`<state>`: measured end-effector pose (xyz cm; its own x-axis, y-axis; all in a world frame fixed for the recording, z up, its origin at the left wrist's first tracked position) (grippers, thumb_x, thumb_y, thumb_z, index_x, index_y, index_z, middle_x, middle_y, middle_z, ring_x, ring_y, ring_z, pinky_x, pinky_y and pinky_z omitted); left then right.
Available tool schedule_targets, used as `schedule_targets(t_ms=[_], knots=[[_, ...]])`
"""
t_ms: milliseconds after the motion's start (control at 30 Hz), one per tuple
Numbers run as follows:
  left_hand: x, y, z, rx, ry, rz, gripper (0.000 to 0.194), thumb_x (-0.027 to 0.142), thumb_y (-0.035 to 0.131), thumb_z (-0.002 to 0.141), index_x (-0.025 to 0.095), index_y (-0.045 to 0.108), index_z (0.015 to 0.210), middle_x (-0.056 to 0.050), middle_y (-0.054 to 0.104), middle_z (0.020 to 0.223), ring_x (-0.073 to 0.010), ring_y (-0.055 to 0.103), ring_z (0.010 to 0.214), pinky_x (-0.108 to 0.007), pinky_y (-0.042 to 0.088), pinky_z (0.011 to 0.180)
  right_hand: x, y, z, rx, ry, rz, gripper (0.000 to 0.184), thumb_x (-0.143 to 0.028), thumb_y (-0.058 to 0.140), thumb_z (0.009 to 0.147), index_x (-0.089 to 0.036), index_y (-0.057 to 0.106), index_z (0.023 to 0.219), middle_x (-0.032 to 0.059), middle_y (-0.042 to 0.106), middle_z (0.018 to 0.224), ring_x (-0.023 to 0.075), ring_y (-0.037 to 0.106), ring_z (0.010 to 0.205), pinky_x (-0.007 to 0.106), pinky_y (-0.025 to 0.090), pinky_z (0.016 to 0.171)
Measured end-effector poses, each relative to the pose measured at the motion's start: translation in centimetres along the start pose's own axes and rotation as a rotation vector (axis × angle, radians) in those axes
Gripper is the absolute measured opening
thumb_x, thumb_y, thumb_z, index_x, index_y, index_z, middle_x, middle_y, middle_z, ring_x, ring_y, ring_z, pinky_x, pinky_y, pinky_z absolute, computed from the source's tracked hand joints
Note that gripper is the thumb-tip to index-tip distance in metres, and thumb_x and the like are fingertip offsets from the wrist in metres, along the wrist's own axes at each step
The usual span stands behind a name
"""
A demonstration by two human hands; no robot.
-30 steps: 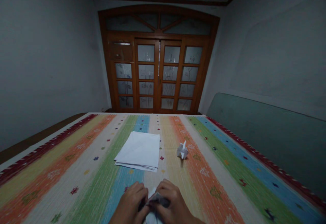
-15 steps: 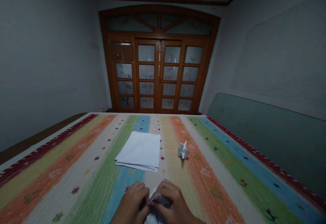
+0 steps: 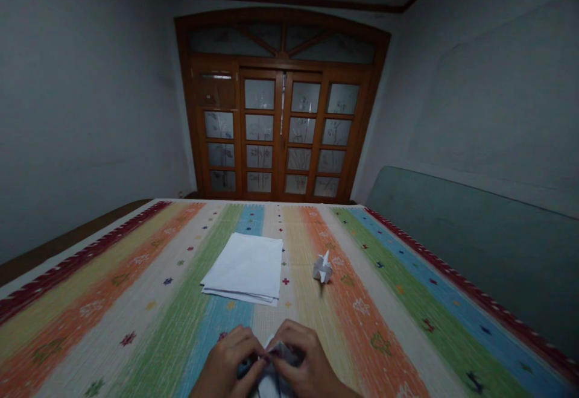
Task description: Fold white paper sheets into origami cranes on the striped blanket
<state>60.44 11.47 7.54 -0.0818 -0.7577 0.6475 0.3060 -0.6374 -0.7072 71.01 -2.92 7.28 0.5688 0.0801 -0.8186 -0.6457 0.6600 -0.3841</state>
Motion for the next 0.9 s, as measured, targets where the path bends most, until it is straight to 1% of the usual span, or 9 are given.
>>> schedule_targets(t_ms=[100,200,233,300,367,433,700,900], knots=[[-0.2,0.1,0.1,0.006,-0.004,0.018,0.016,0.023,0.064,0.092,0.022,0.068,0.077,-0.004,0.072,0.082,-0.0232,0.066,0.082,-0.03,0.046,0.074,0.5,-0.1,-0.3,0.005,-0.021,-0.032,0.029,-0.046,0.072,0.088,-0.017,0.076,0.086,0.0062,0.07,0.08,0.0202,0.064,0.074,0.029,0.049,0.069],[-0.3,0.0,0.0,0.005,-0.009,0.018,0.016,0.022,0.061,0.094,0.021,0.066,0.079,-0.005,0.072,0.083,-0.0231,0.066,0.082,-0.03,0.047,0.074,1.2,-0.3,-0.7,0.048,-0.025,-0.054,0.033,-0.048,0.074,0.084,-0.017,0.075,0.097,0.0073,0.071,0.084,0.0217,0.065,0.076,0.03,0.05,0.07],[-0.3,-0.1,0.0,0.006,-0.012,0.016,0.016,0.021,0.059,0.094,0.021,0.065,0.079,-0.005,0.072,0.083,-0.0232,0.067,0.082,-0.03,0.047,0.074,1.4,-0.4,-0.8,0.061,-0.015,-0.059,0.033,-0.048,0.074,0.085,-0.017,0.075,0.096,0.0072,0.071,0.082,0.0215,0.064,0.075,0.03,0.049,0.068],[-0.3,-0.2,-0.1,0.009,-0.021,0.017,0.016,0.021,0.057,0.095,0.021,0.065,0.081,-0.005,0.073,0.085,-0.0235,0.067,0.082,-0.031,0.048,0.075,1.6,-0.5,-0.7,0.07,0.019,-0.067,0.03,-0.046,0.07,0.089,-0.017,0.076,0.088,0.0064,0.07,0.076,0.0206,0.064,0.07,0.029,0.048,0.065],[-0.3,-0.2,-0.1,0.009,-0.024,0.025,0.015,0.021,0.057,0.095,0.021,0.066,0.083,-0.006,0.073,0.086,-0.0237,0.067,0.083,-0.031,0.049,0.074,1.5,-0.7,-0.6,0.077,0.059,-0.067,0.031,-0.043,0.066,0.092,-0.018,0.077,0.078,0.0056,0.069,0.071,0.0196,0.064,0.067,0.028,0.046,0.062],[-0.2,-0.2,0.0,0.009,-0.026,0.041,0.015,0.022,0.057,0.095,0.021,0.066,0.083,-0.006,0.073,0.085,-0.024,0.067,0.083,-0.031,0.049,0.074,1.4,-0.8,-0.4,0.091,0.088,-0.067,0.033,-0.043,0.065,0.092,-0.018,0.077,0.073,0.0054,0.069,0.068,0.0192,0.064,0.065,0.028,0.045,0.061],[-0.4,0.0,0.1,0.037,0.0,0.06,0.016,0.022,0.061,0.094,0.02,0.064,0.078,-0.004,0.072,0.08,-0.0226,0.067,0.079,-0.029,0.049,0.072,1.3,-0.8,-0.4,0.088,0.135,-0.065,0.041,-0.049,0.067,0.091,-0.016,0.075,0.069,0.0066,0.068,0.068,0.0189,0.063,0.064,0.027,0.044,0.06],[-0.5,-0.2,-0.1,0.046,0.018,0.037,0.015,0.023,0.061,0.095,0.021,0.066,0.081,-0.003,0.072,0.081,-0.0217,0.068,0.078,-0.028,0.049,0.071,1.5,-0.7,-0.4,0.096,0.176,-0.037,0.043,-0.052,0.069,0.089,-0.016,0.075,0.068,0.0051,0.067,0.066,0.018,0.061,0.063,0.026,0.041,0.059]])
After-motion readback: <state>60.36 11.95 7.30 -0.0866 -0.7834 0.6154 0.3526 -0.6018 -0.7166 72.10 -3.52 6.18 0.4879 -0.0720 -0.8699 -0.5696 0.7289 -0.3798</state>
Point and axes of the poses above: each hand's wrist, its own z-axis towards the middle knuckle, its own y-axis out of the palm, x = y × z, the point moved 3 cm from there along z, towards the middle knuckle
